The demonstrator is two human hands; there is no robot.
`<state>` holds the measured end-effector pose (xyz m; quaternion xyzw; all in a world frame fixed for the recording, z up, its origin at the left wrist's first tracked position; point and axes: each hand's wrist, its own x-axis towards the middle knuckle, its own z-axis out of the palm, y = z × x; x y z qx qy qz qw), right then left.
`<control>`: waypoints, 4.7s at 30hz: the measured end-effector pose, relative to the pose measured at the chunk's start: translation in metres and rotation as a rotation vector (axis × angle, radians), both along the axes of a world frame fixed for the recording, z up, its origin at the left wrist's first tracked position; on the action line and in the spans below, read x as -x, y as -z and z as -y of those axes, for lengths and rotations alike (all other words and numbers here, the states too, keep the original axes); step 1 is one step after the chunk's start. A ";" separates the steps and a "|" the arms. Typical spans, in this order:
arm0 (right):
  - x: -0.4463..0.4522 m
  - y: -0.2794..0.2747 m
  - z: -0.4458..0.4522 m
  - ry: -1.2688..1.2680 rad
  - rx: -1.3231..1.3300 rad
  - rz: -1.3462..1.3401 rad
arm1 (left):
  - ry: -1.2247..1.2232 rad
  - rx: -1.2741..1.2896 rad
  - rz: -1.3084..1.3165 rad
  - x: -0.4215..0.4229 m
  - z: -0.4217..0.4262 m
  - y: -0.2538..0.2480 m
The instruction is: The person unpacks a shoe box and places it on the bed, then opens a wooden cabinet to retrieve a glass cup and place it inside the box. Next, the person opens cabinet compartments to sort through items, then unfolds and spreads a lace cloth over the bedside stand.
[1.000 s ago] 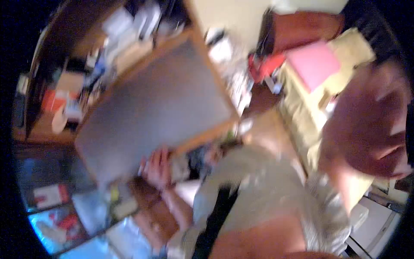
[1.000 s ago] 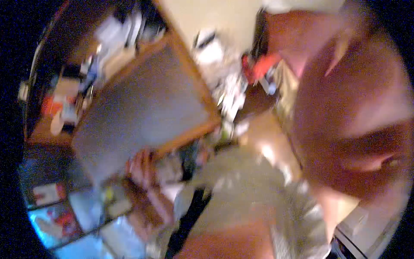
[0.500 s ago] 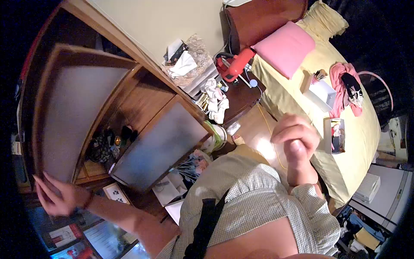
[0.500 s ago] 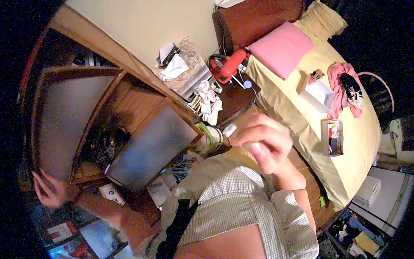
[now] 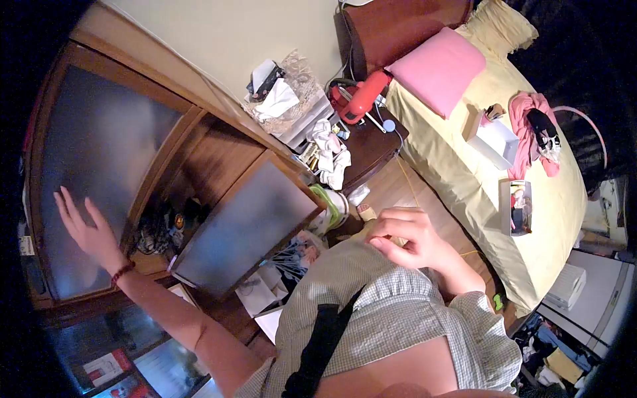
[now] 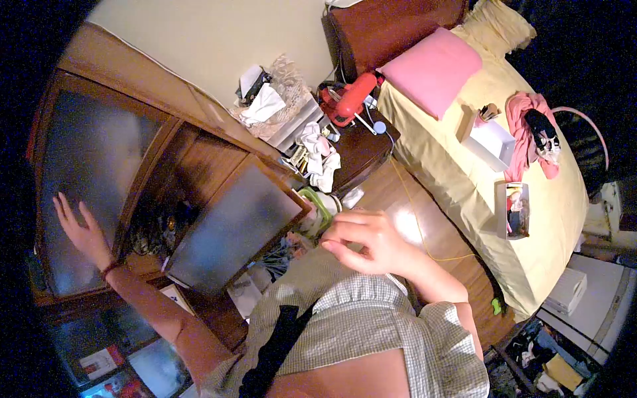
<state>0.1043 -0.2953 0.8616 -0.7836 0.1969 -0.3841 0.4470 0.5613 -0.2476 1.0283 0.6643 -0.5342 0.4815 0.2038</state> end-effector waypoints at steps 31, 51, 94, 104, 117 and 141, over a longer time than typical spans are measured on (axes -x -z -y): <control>-0.243 0.240 0.332 0.164 -0.477 -0.018 | 0.336 -0.520 -0.861 0.194 0.020 0.275; -0.321 0.289 0.496 0.032 -0.072 -0.083 | -0.204 -0.605 -1.015 0.109 0.328 0.413; -0.350 0.164 0.110 -0.084 0.733 -0.526 | -0.317 -0.007 -1.209 0.200 -0.123 0.303; -0.143 0.174 0.137 -0.479 0.602 -0.258 | -0.017 0.175 -1.084 0.054 0.058 0.286; -0.212 0.341 0.403 0.597 0.088 -0.205 | -0.106 0.099 -0.896 0.022 0.109 0.402; -0.296 0.020 0.473 -0.356 -0.631 0.475 | -0.157 0.071 -0.819 0.180 0.144 0.282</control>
